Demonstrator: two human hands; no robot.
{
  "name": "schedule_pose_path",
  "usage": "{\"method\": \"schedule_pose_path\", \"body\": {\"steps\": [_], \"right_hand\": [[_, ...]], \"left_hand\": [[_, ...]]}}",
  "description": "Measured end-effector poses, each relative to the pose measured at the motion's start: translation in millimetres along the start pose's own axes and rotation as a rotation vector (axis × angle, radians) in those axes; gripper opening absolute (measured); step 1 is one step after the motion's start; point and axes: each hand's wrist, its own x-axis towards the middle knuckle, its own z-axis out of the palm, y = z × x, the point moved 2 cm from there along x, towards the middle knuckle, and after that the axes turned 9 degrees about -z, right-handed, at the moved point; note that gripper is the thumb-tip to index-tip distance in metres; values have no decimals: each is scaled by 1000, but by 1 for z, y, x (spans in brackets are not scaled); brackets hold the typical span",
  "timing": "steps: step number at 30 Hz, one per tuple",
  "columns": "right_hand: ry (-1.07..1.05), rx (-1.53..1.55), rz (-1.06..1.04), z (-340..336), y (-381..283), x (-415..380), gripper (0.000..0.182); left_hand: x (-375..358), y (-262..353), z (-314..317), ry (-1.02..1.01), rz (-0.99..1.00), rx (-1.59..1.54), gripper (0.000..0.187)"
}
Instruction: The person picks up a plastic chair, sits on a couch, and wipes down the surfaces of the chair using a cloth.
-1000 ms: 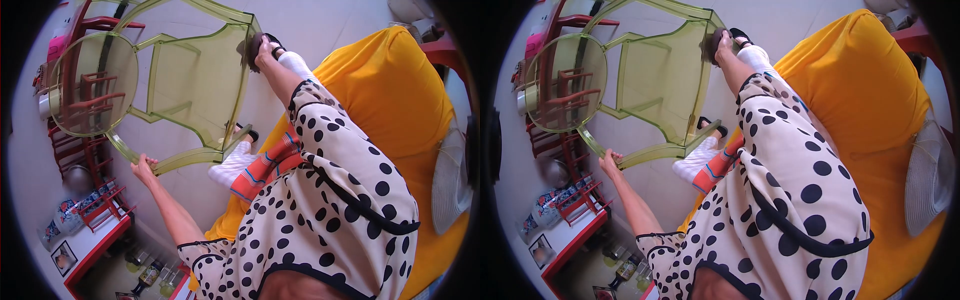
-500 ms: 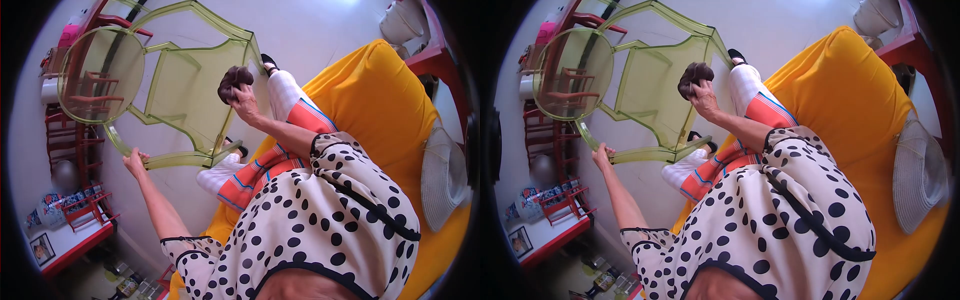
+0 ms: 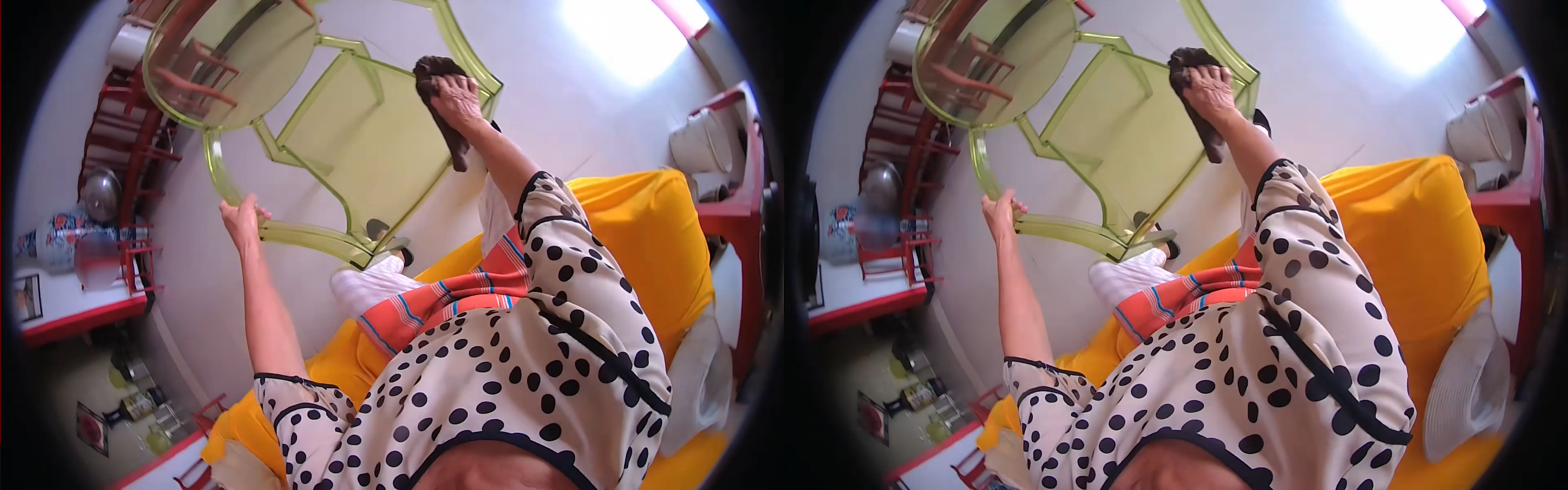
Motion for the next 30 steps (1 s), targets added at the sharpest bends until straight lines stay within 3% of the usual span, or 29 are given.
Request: {"method": "schedule_pose_path", "body": {"steps": [4,8,10,15,18,22,26,30], "right_hand": [[65,-125,89,10,-14,7,49],[170,-45,-73,17,-71,0,38],[-87,284,-201,20,-106,-13,34],[-184,405,-428,12,-230,-72,40],[-353,527,-569,-10,-252,-101,47],[-339,478,-629,-26,-214,-111,51],[-310,389,-534,-52,-135,-101,61],[-160,151,-162,-61,-33,-90,61]], "left_hand": [[-6,4,0,32,-26,-17,37],[-12,14,-1,54,-28,15,36],[-13,12,2,52,-40,17,36],[-9,11,1,55,-67,3,37],[-7,11,1,55,-26,10,38],[-5,8,0,73,-18,16,40],[16,-7,0,32,-7,-27,40],[9,-1,-1,45,-21,-36,38]]}}
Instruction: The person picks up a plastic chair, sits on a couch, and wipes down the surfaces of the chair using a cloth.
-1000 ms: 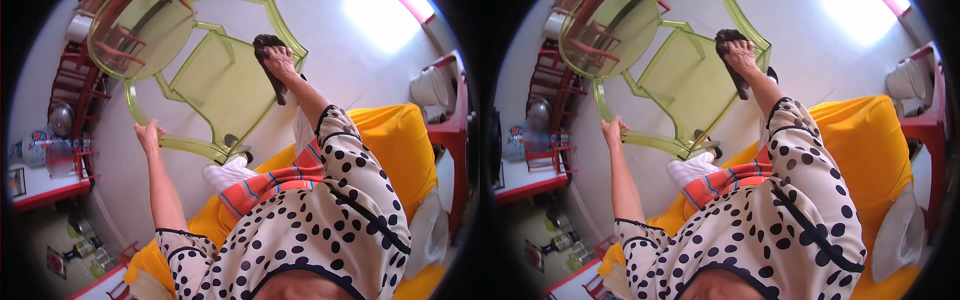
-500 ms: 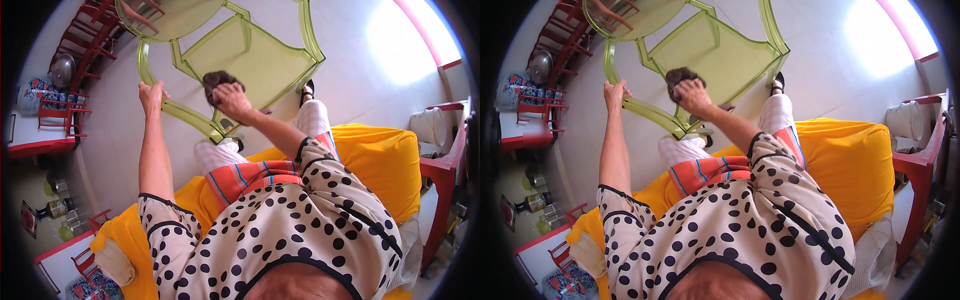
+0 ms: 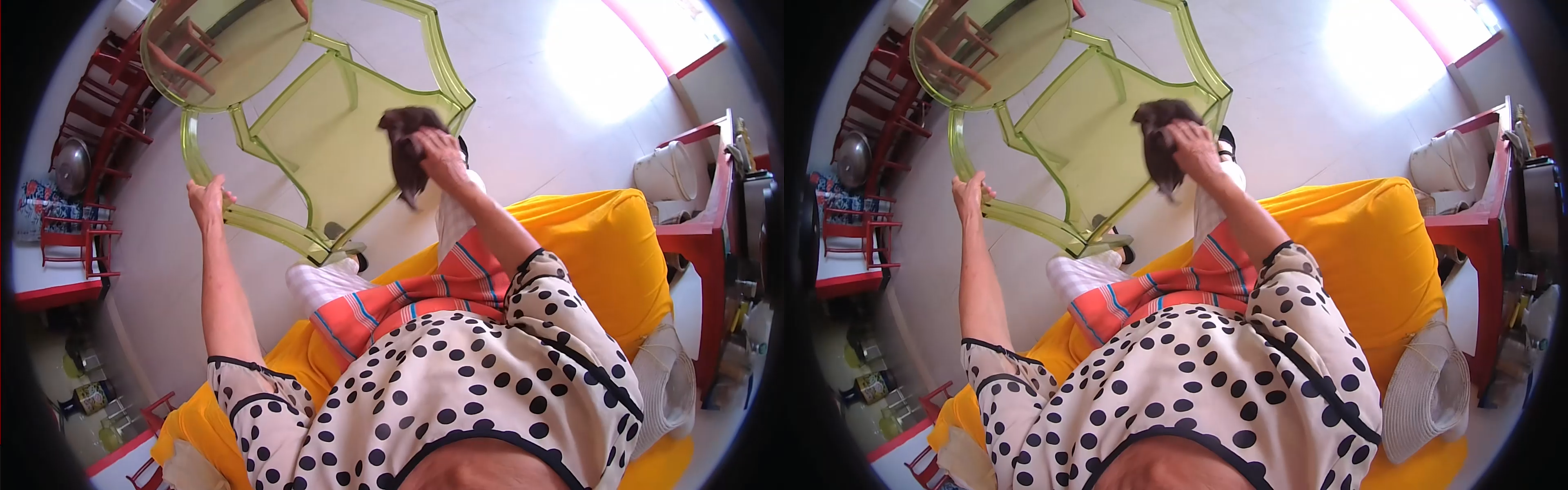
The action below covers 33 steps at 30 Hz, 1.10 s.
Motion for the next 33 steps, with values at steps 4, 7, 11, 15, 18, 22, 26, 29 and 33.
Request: {"method": "schedule_pose_path", "body": {"steps": [4,7,11,15,18,22,26,29,33], "right_hand": [[105,-1,214,-17,62,13,59],[180,59,280,-16,68,23,50],[278,392,642,-11,102,36,30],[747,1413,1080,-18,136,55,20],[809,1773,819,-40,162,102,20],[613,1109,396,-116,106,187,25],[278,-40,150,-98,105,259,32],[64,-247,159,-74,113,288,33],[-51,-272,113,-58,122,328,25]], "left_hand": [[-9,5,1,-4,-19,39,38],[-13,11,0,6,-14,32,38],[-11,7,0,14,10,3,36],[-16,9,1,25,18,-9,33],[-18,9,1,39,19,0,33],[-21,10,1,48,14,4,36],[-20,10,2,59,17,13,37],[-28,14,2,79,16,0,37],[-30,16,1,78,-1,44,36]]}}
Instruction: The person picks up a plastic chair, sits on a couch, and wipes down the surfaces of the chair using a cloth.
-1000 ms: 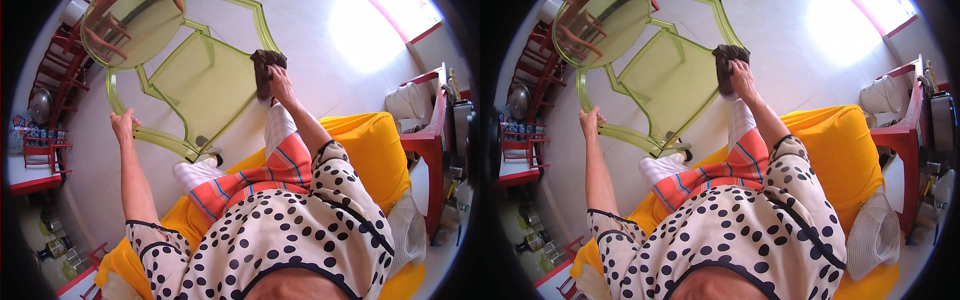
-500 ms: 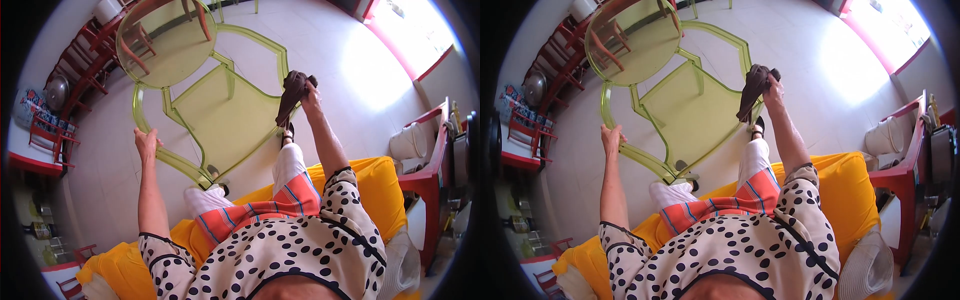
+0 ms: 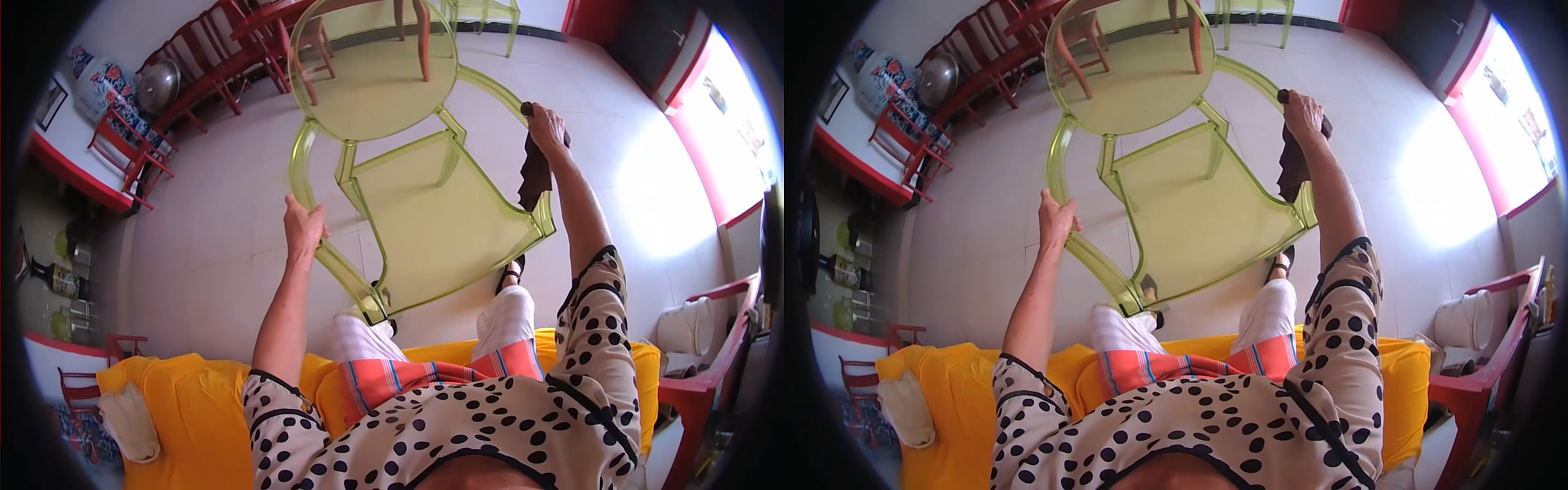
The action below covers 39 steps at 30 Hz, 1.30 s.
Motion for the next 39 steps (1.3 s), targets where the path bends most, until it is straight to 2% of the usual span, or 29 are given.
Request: {"method": "schedule_pose_path", "body": {"steps": [4,7,13,15,17,19,21,22,23,24,27,29,31,33,35,37,39], "right_hand": [[26,-119,-23,11,-27,21,20],[179,-128,-137,20,-42,28,19],[565,145,-394,35,-80,25,26],[406,264,-361,53,-105,15,29],[109,566,-295,99,-137,-5,24],[-308,703,-361,140,-177,-33,19],[-316,333,-291,171,-217,-81,37],[-141,281,-304,195,-230,-95,47],[31,227,-311,192,-246,-106,58],[-250,361,-181,196,-249,-102,61],[-301,393,-280,187,-257,-97,55],[-354,294,-438,170,-285,-116,54],[-284,367,-515,165,-305,-145,53],[-339,435,-570,148,-320,-172,50],[-273,440,-669,130,-322,-206,39],[-197,444,-745,108,-318,-240,35],[-124,500,-730,82,-310,-272,35]], "left_hand": [[-3,4,0,-15,-26,-14,35],[-9,12,-2,-23,-55,-22,35],[-8,11,-1,-38,-74,-24,36],[-9,14,-3,-48,-91,-32,36],[-11,16,-4,-67,-116,-42,35],[-12,16,-4,-68,-119,-63,38],[-10,15,-4,-68,-116,-84,40],[-9,14,-3,-68,-113,-97,42],[-9,12,-2,-73,-113,-108,43],[-9,11,-4,-65,-106,-95,44],[-13,15,-1,-80,-107,-71,45],[-13,18,-3,-75,-108,-92,45],[-8,12,-1,-48,-69,-93,39],[-6,11,-2,-50,-69,-60,39],[-4,8,-2,-44,-58,-48,38],[-2,6,0,-35,-39,-44,38],[-7,13,-1,-39,-44,-30,37]]}}
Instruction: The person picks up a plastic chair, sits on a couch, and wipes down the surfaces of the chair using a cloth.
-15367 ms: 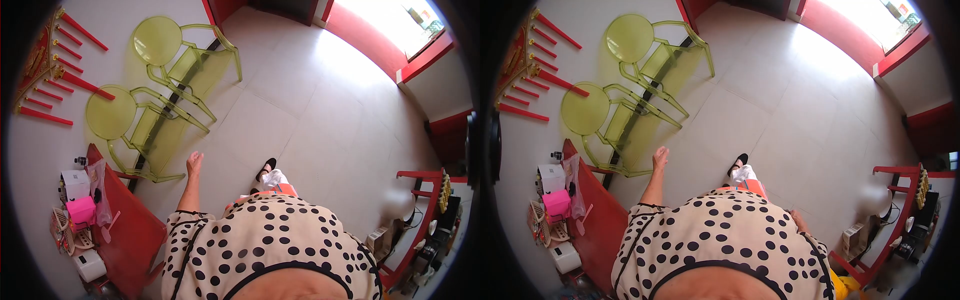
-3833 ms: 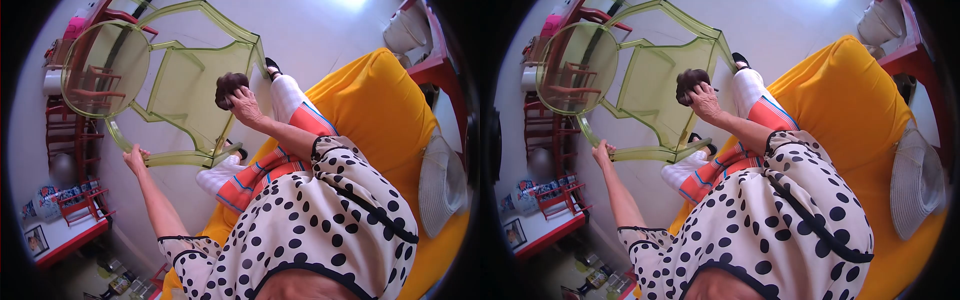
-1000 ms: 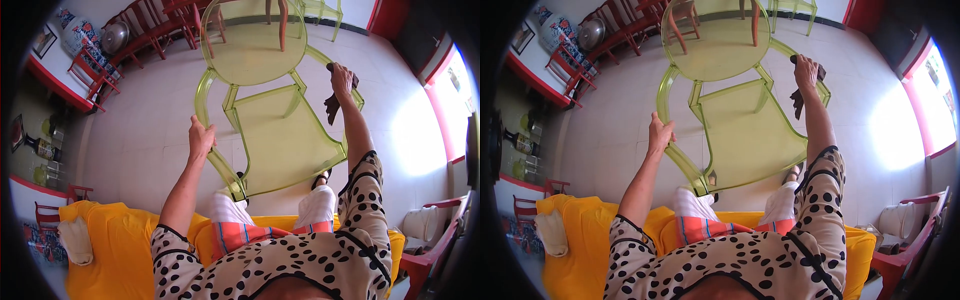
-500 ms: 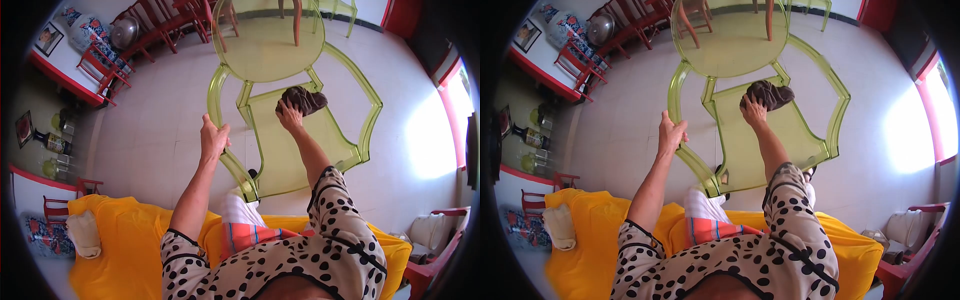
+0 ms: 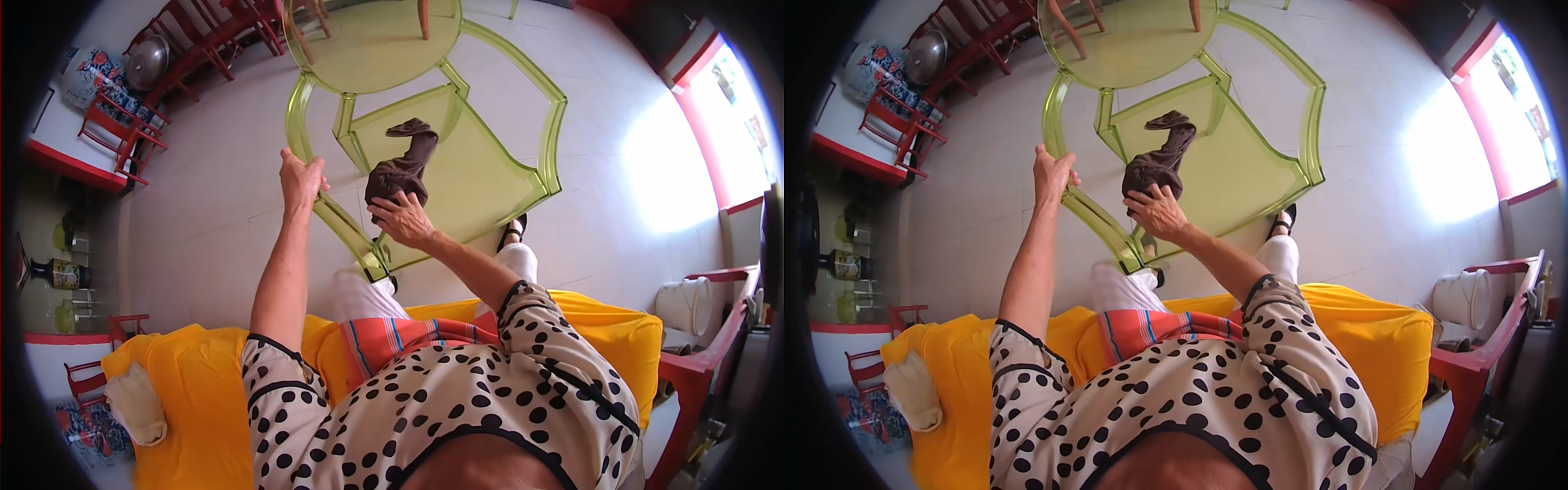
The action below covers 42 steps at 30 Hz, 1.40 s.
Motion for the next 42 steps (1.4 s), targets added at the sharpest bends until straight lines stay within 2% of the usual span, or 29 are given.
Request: {"method": "schedule_pose_path", "body": {"steps": [2,4,6,9,12,14,15,18,21,24,30,31,37,42], "right_hand": [[19,59,48,-15,-24,-28,39],[84,55,-22,-33,-46,-59,45],[-54,166,13,-50,-55,-90,48],[-67,229,108,-68,-36,-123,52],[71,156,269,-107,-14,-110,55],[80,54,405,-122,3,-94,57],[3,19,504,-128,11,-84,58],[44,-235,459,-109,34,-68,64],[-71,-107,445,-74,54,-58,67],[-72,34,403,-63,63,-40,67],[-42,-60,258,-23,93,-6,68],[-100,0,309,-15,102,5,72],[-33,26,392,27,135,67,86],[-179,114,385,44,168,122,91]], "left_hand": [[-3,2,-2,3,-23,14,37],[0,-1,-1,7,-10,19,36],[7,-6,-1,8,11,19,36],[6,-6,-1,17,13,12,37],[6,-6,-1,25,1,33,38],[9,-9,0,19,17,19,38],[11,-10,0,17,27,13,38],[9,-10,-1,11,34,2,39],[8,-8,-1,17,34,18,39],[6,-7,-1,-9,-18,-19,35],[2,-5,-1,-20,11,-44,39],[3,-5,-2,-23,6,-51,40],[-2,-2,-1,-41,-25,-121,42],[-2,-2,-1,-70,-36,-157,46]]}}
